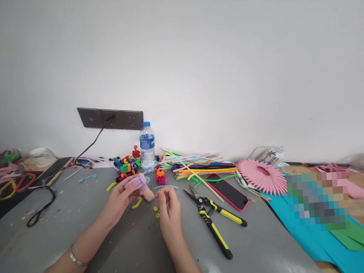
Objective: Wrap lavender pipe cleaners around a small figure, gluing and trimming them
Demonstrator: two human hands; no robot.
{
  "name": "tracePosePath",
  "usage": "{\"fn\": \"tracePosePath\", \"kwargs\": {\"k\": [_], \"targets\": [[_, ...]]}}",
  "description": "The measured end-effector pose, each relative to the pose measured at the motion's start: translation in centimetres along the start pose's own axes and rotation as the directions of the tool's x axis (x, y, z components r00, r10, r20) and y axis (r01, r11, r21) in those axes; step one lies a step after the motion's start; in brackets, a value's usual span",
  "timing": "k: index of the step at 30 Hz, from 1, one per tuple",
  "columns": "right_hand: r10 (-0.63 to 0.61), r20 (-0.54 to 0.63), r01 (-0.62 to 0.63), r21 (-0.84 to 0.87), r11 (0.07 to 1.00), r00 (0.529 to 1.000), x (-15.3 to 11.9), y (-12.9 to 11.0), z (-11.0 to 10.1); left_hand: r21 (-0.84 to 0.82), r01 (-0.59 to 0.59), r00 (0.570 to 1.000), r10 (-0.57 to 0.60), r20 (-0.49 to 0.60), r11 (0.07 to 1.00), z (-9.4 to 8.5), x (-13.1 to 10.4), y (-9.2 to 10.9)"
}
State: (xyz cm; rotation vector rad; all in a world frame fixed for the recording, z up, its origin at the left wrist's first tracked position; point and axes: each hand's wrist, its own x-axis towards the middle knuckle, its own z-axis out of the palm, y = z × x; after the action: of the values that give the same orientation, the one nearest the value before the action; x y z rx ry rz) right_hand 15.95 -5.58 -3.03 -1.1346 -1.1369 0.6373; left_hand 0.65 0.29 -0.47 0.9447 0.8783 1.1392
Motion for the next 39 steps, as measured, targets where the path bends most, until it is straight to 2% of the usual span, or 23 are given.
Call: {"fn": "tracePosePath", "kwargs": {"k": [3, 8, 10, 15, 19, 27, 39], "targets": [[0.018, 0.037, -0.020, 0.033, 0.999, 0.999, 0.1, 0.3, 0.3, 0.132, -0.041, 0.999, 0.036, 0.041, 0.990, 0.1, -0.2, 0.1], [0.005, 0.197, -0.030, 0.123, 0.992, 0.980, 0.7, 0.3, 0.1, 0.297, -0.126, 0.965, 0.047, 0.259, 0.946, 0.4, -0.7, 0.3], [-0.003, 0.231, -0.032, 0.151, 0.988, 0.973, 0.8, 0.2, -0.2, 0.326, -0.151, 0.949, 0.045, 0.312, 0.933, 0.3, -0.8, 0.3], [0.053, 0.308, -0.131, 0.238, 0.962, 0.950, 1.0, 0.2, -0.5, 0.369, -0.170, 0.949, 0.051, 0.312, 0.914, 0.0, -1.0, 0.3], [0.113, 0.323, -0.205, 0.266, 0.942, 0.940, 1.1, 0.2, -0.4, 0.427, -0.199, 0.942, 0.053, 0.330, 0.882, -0.1, -1.3, 0.5], [0.046, 0.276, -0.119, 0.253, 0.960, 0.960, 1.0, 0.3, -0.3, 0.486, -0.299, 0.924, 0.120, 0.364, 0.821, -0.2, -1.6, 0.3], [0.010, 0.290, -0.092, 0.270, 0.958, 0.957, 0.8, 0.2, -0.4, 0.480, -0.338, 0.916, 0.165, 0.366, 0.810, -0.4, -1.5, 0.1]]}}
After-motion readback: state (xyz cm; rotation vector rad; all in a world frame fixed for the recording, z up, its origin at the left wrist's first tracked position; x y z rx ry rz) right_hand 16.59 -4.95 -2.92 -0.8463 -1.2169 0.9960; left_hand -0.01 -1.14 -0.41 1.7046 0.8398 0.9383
